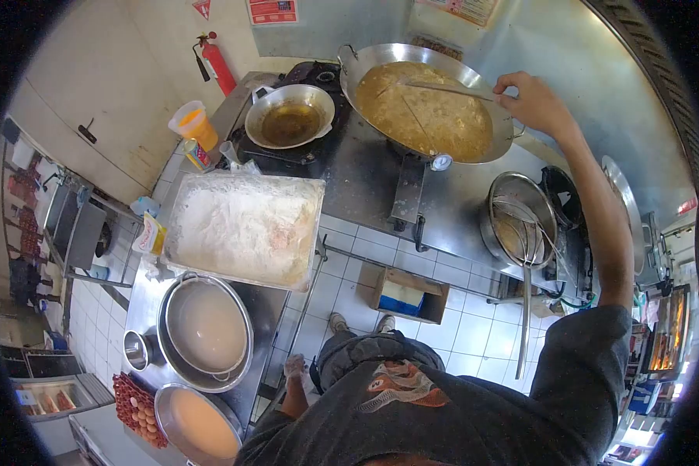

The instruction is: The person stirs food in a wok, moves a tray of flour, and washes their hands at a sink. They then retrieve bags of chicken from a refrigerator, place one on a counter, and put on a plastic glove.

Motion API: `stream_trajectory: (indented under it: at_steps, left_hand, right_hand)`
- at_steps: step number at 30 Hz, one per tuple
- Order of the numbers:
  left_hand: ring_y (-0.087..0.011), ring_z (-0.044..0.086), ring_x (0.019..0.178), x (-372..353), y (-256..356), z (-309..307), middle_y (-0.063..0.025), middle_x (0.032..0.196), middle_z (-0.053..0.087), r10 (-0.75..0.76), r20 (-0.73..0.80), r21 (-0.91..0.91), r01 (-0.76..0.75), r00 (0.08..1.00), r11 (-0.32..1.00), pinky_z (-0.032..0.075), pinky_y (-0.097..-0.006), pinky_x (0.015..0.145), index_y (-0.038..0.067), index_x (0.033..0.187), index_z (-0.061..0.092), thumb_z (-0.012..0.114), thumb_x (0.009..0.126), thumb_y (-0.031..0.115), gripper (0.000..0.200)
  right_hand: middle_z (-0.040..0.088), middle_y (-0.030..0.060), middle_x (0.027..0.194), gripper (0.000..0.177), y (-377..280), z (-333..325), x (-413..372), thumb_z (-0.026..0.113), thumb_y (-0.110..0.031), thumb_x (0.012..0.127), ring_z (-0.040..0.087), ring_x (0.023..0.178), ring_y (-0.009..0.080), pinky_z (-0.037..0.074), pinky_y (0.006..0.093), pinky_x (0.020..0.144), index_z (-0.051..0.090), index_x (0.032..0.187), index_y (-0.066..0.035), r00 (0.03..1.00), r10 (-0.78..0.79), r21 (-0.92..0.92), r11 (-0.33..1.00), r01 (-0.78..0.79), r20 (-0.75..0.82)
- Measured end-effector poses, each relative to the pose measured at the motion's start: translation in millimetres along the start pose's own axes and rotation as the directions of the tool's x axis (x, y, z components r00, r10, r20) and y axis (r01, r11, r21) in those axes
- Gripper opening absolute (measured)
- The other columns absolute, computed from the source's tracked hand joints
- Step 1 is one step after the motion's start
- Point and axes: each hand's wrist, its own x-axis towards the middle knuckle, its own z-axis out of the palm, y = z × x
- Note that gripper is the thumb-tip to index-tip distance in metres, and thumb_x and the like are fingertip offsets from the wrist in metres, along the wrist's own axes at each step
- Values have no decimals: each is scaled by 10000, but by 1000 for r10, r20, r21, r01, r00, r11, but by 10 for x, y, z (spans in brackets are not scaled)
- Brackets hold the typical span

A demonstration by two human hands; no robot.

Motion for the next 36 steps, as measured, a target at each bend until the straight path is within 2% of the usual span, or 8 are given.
stream_trajectory:
  at_steps: [3, 8, 12, 13, 15, 26, 30, 36]
  left_hand:
    - [-241, 651, 680, 45, -9, -52, -78, 855, 645, -374, 174, -803, 351, 911, 482, 536, -378, 587, 101, 881, 632, 611, 814, 166, 96]
    - [-196, 605, 580, -94, -60, -56, -49, 778, 600, -291, 437, -861, 302, 851, -409, 494, -359, 470, 104, 973, 620, 559, 852, 194, 163]
    - [-205, 625, 622, -140, -84, 301, -60, 751, 621, -482, 310, -943, 328, 819, -51, 501, -381, 494, 84, 917, 644, 596, 870, 178, 116]
    - [-215, 636, 652, -173, -127, 319, -72, 758, 633, -385, 97, -811, 297, 918, 504, 510, -386, 530, 82, 893, 650, 606, 862, 165, 99]
    - [-233, 659, 712, -201, -182, 338, -96, 772, 658, 92, -40, 85, -88, 995, 992, 527, -395, 604, 78, 845, 660, 627, 847, 139, 70]
    - [-314, 655, 771, 107, -228, 628, -123, 819, 667, -25, 3, -339, 24, 1000, 941, 530, -415, 660, 91, 799, 657, 730, 738, 187, 135]
    - [-295, 625, 673, -65, 8, 96, -101, 761, 620, -430, 405, -914, 342, 807, -220, 522, -396, 582, 79, 759, 609, 694, 783, 182, 136]
    - [-191, 576, 574, -324, 136, -133, -54, 697, 526, -471, 561, -826, 421, 680, -375, 486, -368, 496, 95, 811, 568, 534, 885, 197, 131]
  right_hand:
    - [658, 129, 865, 237, -29, 125, -143, 622, -267, 890, 642, 727, 246, 519, 352, 704, 635, 1042, -86, 972, -188, 44, 980, 196, -141]
    - [497, 15, 683, 177, -355, -236, -366, 530, -268, 954, 327, 456, 44, 280, 219, 380, 563, 1061, -131, 792, 216, 460, 715, -526, 571]
    - [487, -12, 697, 132, -574, -270, -420, 540, -227, 922, 367, 490, 32, 265, 201, 370, 548, 955, -99, 664, 284, 444, 558, -701, 692]
    - [482, -14, 691, 134, -614, -220, -409, 522, -230, 937, 347, 478, 26, 251, 198, 363, 543, 974, -103, 646, 292, 437, 539, -720, 705]
    - [471, -19, 681, 140, -660, -25, -337, 488, -236, 965, 306, 455, 14, 222, 190, 349, 532, 1013, -112, 614, 308, 423, 505, -753, 726]
    - [430, 13, 598, 78, -1075, 1247, 460, 497, -37, 780, 352, 437, 121, 265, 315, 392, 495, 710, -71, 746, 224, 523, 589, -616, 627]
    - [465, 76, 505, 105, -860, 1905, 860, 543, -9, 702, 437, 415, 187, 317, 366, 391, 516, 600, -17, 827, 154, 731, 401, -553, 541]
    - [614, 201, 594, 118, -313, 2479, 1463, 615, -23, 640, 631, 529, 281, 506, 383, 507, 594, 529, 12, 866, -276, -233, 889, 396, 417]
